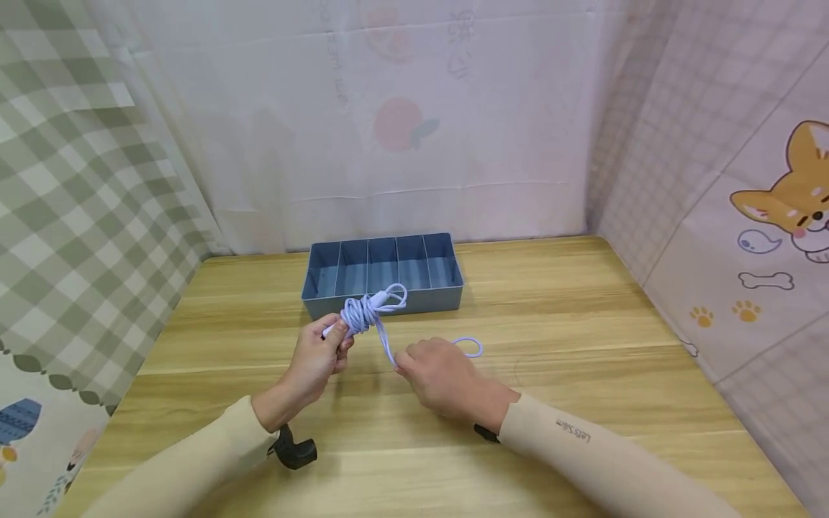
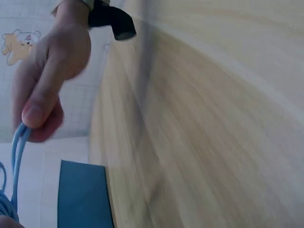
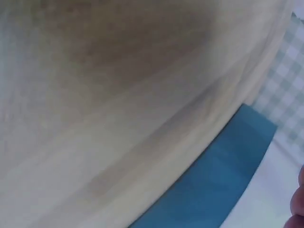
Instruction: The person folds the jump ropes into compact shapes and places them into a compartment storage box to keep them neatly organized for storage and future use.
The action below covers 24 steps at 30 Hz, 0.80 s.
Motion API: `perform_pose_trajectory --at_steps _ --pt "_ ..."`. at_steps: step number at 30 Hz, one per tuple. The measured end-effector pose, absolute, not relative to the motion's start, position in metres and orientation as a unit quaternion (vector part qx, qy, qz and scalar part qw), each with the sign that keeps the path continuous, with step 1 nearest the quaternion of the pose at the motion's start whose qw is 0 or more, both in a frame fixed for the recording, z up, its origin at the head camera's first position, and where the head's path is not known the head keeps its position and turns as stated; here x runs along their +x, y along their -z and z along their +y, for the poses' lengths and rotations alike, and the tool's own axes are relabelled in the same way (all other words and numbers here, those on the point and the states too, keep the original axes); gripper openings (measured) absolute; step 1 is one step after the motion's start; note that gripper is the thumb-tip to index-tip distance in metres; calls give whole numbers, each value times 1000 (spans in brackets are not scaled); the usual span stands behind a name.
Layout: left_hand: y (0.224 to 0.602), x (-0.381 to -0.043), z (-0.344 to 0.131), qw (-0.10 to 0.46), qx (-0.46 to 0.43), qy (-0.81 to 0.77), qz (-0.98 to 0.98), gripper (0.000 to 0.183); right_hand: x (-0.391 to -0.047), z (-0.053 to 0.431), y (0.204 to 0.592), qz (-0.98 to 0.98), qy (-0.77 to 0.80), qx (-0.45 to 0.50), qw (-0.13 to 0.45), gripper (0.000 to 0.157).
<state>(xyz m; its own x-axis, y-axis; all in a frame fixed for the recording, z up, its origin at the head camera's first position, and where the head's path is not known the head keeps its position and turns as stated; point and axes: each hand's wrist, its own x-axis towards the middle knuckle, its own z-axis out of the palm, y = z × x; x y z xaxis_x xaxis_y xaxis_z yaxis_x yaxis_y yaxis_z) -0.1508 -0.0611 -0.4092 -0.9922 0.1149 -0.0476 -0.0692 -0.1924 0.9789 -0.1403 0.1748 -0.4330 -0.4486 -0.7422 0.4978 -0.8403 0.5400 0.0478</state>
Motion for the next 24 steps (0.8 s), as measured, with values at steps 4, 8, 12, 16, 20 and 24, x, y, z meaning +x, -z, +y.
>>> perform_pose_trajectory --at_steps 4,8,12,16,20,24 --pt "416 -154 -61 24 -6 -691 722 19 -135 172 424 -819 -47 503 271 28" --pt "425 -158 -62 0 20 -622 783 16 -132 171 415 -804 -8 527 276 16" --pt "431 -156 -62 5 71 -552 831 14 -131 170 407 -773 39 560 297 21" --pt "433 -153 -63 36 111 -506 855 18 -133 169 396 -743 59 586 317 30" --pt "432 -150 -63 59 144 -490 858 20 -142 170 383 -725 33 605 326 27" --pt "431 -146 -62 85 208 -474 851 19 -153 173 376 -725 -23 613 313 17"
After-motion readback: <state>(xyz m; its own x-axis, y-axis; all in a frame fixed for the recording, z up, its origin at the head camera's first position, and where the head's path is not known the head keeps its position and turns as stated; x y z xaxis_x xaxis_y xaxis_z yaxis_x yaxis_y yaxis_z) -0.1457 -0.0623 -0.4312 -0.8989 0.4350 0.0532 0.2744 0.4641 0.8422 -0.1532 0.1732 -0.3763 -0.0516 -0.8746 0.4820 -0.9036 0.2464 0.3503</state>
